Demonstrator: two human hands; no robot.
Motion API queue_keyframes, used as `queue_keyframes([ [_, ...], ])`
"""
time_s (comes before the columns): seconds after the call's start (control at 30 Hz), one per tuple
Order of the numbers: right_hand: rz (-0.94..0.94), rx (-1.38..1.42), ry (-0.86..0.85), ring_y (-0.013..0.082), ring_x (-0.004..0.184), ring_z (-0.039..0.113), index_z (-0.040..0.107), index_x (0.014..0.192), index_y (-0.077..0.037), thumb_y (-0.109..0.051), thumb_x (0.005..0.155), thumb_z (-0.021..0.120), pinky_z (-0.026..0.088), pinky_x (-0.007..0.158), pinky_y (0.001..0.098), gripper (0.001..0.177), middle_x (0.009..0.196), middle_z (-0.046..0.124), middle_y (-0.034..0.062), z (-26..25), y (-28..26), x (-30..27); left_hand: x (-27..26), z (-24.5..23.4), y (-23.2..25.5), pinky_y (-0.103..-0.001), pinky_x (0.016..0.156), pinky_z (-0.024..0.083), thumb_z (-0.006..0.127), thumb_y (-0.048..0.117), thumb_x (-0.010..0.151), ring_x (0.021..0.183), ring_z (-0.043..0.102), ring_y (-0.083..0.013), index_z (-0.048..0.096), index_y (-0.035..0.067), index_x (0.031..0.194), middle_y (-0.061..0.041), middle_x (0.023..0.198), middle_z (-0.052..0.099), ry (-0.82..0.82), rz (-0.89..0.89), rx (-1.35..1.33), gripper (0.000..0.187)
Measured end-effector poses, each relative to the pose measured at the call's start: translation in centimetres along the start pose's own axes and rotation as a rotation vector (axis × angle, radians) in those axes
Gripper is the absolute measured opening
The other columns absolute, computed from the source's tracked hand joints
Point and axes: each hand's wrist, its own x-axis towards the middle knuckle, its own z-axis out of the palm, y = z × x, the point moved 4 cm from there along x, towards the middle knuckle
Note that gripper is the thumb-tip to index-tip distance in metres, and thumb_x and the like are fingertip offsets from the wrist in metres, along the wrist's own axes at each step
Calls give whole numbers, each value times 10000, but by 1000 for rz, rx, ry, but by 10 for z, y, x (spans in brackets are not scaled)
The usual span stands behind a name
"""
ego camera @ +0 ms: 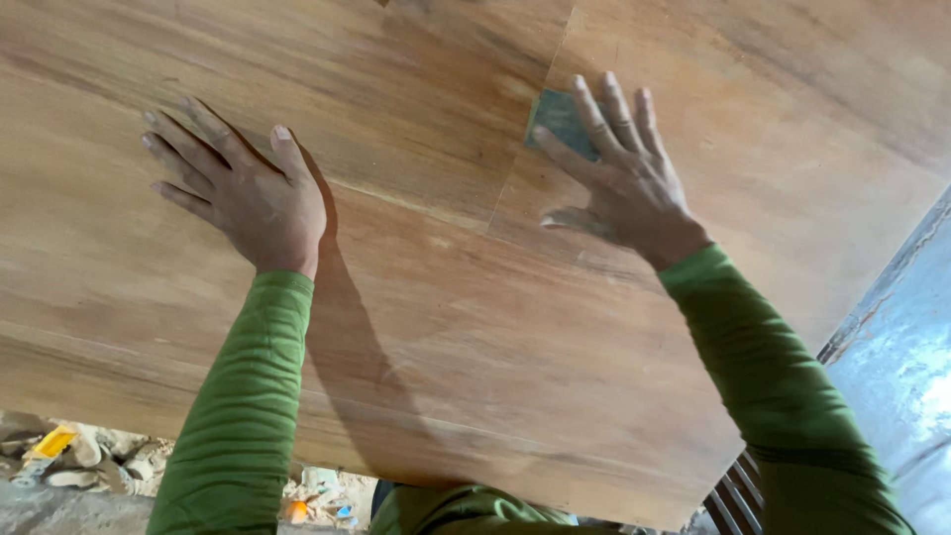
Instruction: The person sands a large wooden board using a sanding block, moving systematically across the surface. The person then moves to a wooden chair frame and sands the legs and joints of the chair.
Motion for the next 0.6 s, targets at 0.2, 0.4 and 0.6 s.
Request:
queue_keyframes([
  [0.2,8,1,82,485,1592,122,482,1605,-276,-890,838,447,116,1277,702,983,1730,185,229,-9,-2,-18,1,8,-6,-713,1324,89,404,549,1231,1657,32,-487,102,17,1700,-291,1775,34,13,20,0,771],
  [0.4,-65,-46,-22,455,1566,180,417,1616,-106,-855,787,519,129,1235,693,1122,1713,269,145,3,-1,-24,1,9,-8,-726,1316,86,399,548,1194,1658,19,-486,98,31,1704,-304,1776,28,2,27,-8,786],
  [0.6,20,-46,-46,350,1610,216,411,1579,-81,-772,777,590,134,1289,631,1073,1685,358,127,9,-15,-77,6,12,-5,-718,1306,97,428,561,1208,1638,23,-493,117,32,1730,-295,1760,42,-20,7,-1,806],
])
